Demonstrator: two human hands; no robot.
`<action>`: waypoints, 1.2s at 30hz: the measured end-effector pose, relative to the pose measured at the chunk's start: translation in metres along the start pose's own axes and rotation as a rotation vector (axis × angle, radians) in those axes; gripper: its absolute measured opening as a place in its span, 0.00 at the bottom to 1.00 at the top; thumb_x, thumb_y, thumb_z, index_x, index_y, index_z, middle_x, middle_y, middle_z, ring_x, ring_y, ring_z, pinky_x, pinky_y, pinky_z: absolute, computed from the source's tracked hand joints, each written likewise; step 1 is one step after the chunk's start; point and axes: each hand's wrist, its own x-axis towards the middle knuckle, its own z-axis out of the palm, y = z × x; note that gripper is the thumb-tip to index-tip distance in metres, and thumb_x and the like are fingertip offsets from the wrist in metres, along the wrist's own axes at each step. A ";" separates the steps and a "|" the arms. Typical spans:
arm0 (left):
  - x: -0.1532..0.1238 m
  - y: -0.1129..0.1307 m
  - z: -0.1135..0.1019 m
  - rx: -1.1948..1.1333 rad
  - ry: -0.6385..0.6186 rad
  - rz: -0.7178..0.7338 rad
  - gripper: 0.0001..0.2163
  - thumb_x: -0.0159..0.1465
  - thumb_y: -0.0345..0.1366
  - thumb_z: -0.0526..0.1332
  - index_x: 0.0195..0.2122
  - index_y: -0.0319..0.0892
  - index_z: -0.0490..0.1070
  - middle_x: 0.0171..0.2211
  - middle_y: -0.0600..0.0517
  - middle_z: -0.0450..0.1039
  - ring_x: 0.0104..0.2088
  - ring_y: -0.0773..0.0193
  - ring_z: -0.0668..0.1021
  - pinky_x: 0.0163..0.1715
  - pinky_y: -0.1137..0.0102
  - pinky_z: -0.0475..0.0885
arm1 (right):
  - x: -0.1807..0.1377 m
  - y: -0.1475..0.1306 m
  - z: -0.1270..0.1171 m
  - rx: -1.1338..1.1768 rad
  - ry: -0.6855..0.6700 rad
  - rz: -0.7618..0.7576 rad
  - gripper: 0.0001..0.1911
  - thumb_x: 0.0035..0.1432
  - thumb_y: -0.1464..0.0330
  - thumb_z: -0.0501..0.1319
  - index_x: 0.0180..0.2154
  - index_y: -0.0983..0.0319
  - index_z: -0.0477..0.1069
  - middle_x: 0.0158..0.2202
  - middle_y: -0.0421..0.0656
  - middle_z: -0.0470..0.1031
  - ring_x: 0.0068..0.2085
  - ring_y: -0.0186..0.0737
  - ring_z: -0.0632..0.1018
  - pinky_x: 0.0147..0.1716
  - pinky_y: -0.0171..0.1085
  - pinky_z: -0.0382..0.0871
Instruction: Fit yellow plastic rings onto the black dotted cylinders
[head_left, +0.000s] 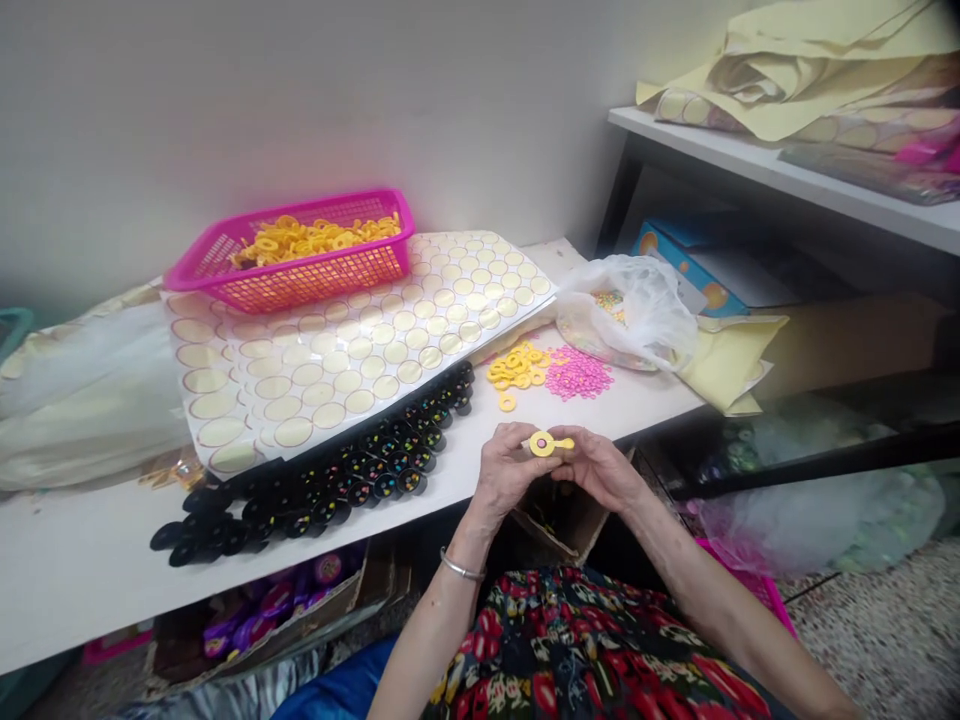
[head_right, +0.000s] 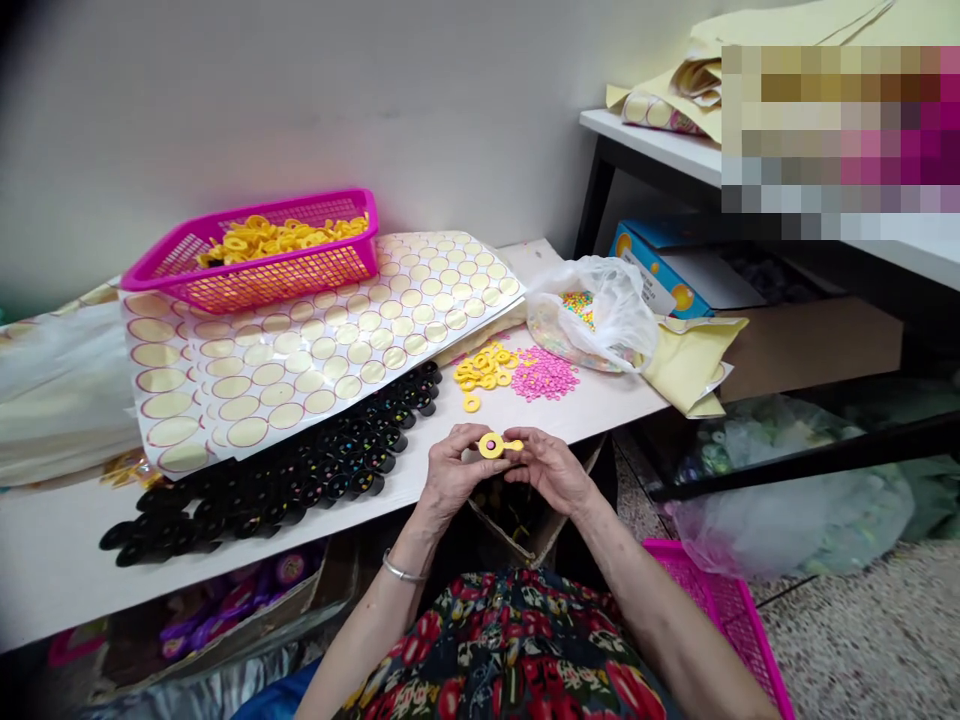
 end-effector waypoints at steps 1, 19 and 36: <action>-0.001 0.004 0.000 0.029 -0.018 0.036 0.13 0.45 0.41 0.69 0.30 0.42 0.75 0.29 0.50 0.71 0.34 0.63 0.70 0.37 0.69 0.66 | -0.003 0.000 -0.003 0.011 -0.055 0.035 0.23 0.46 0.54 0.64 0.40 0.62 0.71 0.40 0.46 0.73 0.36 0.38 0.75 0.33 0.39 0.72; -0.016 0.017 0.012 0.480 -0.209 0.564 0.06 0.55 0.34 0.58 0.32 0.41 0.72 0.37 0.46 0.75 0.35 0.60 0.69 0.37 0.64 0.64 | -0.017 -0.013 -0.002 -0.362 -0.099 -0.050 0.27 0.32 0.71 0.71 0.40 0.61 0.75 0.33 0.39 0.76 0.34 0.37 0.74 0.36 0.35 0.67; -0.023 -0.005 0.016 0.359 -0.164 0.504 0.07 0.56 0.38 0.58 0.32 0.41 0.71 0.32 0.48 0.75 0.31 0.64 0.70 0.34 0.65 0.65 | -0.018 0.010 0.000 -0.259 -0.153 -0.004 0.25 0.37 0.67 0.69 0.42 0.62 0.71 0.38 0.41 0.73 0.37 0.37 0.71 0.36 0.34 0.64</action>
